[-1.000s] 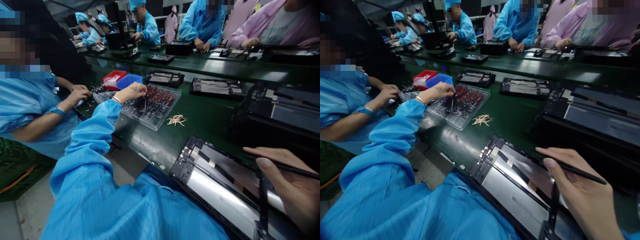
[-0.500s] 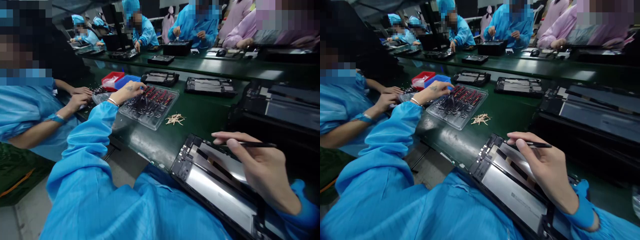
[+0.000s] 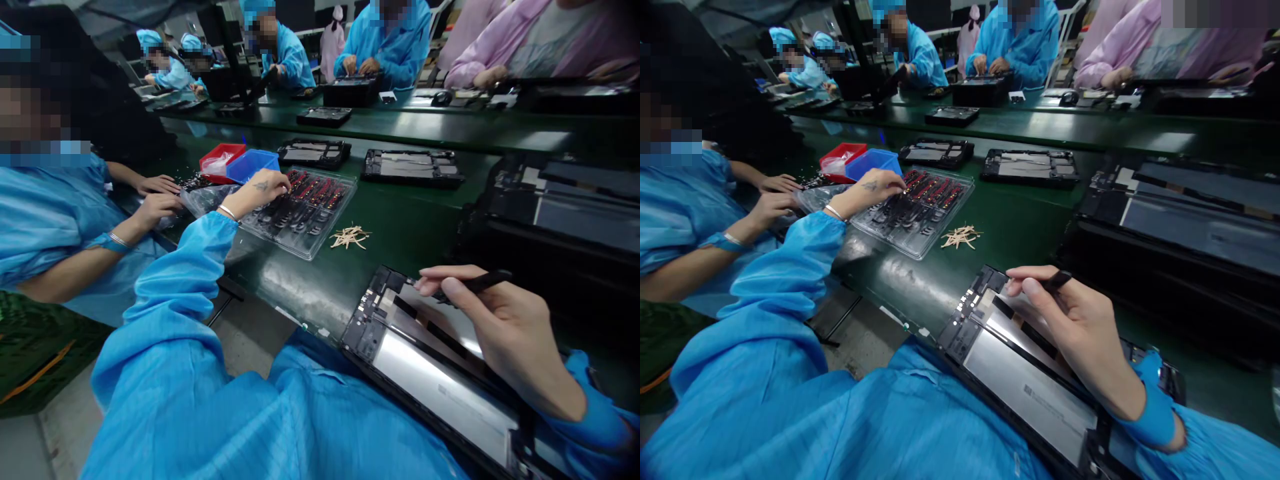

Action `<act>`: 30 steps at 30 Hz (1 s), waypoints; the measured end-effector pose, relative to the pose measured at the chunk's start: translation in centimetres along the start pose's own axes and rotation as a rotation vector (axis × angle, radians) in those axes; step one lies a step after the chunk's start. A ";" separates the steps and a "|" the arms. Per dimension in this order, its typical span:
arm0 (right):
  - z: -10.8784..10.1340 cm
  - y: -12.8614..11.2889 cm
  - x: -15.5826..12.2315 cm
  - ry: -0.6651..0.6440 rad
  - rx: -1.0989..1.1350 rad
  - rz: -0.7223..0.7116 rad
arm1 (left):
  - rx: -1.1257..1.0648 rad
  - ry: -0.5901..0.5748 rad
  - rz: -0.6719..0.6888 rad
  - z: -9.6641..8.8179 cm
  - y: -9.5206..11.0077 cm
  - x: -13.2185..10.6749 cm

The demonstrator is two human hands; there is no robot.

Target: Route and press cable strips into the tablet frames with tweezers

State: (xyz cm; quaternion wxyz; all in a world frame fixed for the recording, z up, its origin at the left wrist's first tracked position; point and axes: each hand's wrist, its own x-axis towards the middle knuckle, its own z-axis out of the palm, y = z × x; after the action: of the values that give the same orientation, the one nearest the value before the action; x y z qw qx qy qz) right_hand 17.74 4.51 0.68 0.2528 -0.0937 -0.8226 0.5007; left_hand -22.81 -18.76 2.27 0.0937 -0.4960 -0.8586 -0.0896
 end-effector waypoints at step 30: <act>1.1 -1.3 0.5 0.010 0.557 0.383 | 0.051 0.603 1.328 -1.0 25.3 -3.8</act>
State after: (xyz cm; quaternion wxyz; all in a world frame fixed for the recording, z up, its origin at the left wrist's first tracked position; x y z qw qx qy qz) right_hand 16.89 3.27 1.58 0.1740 -0.1765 -0.6205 0.7440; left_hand 1.08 -9.76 3.80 0.3723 -0.8637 -0.3153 -0.1264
